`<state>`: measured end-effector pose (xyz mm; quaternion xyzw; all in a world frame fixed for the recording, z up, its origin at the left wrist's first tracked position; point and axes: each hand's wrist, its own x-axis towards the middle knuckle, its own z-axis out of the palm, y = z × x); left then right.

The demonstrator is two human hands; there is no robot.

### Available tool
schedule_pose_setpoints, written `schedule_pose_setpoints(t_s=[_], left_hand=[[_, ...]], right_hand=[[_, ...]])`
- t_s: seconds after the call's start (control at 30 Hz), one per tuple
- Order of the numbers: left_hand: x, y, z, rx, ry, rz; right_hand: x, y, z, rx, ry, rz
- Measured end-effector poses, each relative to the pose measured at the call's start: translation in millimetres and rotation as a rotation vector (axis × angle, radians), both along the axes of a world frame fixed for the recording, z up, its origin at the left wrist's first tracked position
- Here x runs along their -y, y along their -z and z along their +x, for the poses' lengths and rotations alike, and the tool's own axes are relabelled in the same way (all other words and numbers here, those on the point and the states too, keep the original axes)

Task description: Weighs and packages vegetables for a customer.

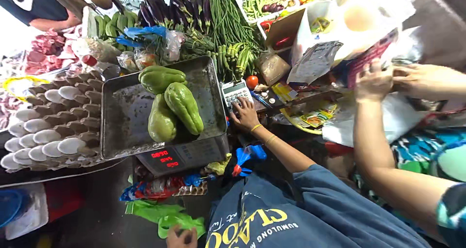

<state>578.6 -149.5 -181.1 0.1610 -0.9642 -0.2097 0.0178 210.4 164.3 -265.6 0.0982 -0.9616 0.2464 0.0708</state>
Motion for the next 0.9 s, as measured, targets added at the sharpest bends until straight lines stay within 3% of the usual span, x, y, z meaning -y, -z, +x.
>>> schedule_pose_setpoints(t_s=[0.03, 0.13, 0.23, 0.33, 0.53, 0.6, 0.67, 0.73, 0.8, 0.9], left_hand=[[14, 16, -1, -0.114, 0.065, -0.02], [5, -34, -33, -0.292, 0.178, -0.057], [-17, -83, -58, -0.483, 0.279, 0.246], [-45, -108, -77, -0.577, 0.353, 0.511], [-100, -104, -111, -0.564, 0.374, 0.256], [-104, -96, -120, -0.485, 0.435, 0.181], [-106, -88, -128, -0.426, 0.498, 0.208], [-113, -89, -135, -0.413, 0.563, 0.457], [-125, -95, -142, -0.406, 0.622, 0.771], [-133, -101, -147, -0.329, 0.536, 0.967]], right_hand=[[4, 1, -3, 0.009, -0.015, 0.024], [10, 3, -4, -0.008, -0.015, 0.068], [9, 13, 2, -0.085, -0.005, 0.081], [3, 12, 12, -0.033, -0.011, 0.054], [-18, 4, 17, -0.032, 0.139, -0.066], [-28, -15, 30, 0.078, 0.103, -0.265], [-34, -55, 63, 0.052, -0.045, -0.629], [-34, -101, 103, 0.16, -0.433, -0.929], [-31, -134, 132, 0.339, -0.742, -0.97], [-30, -147, 151, 0.268, -0.694, -1.027]])
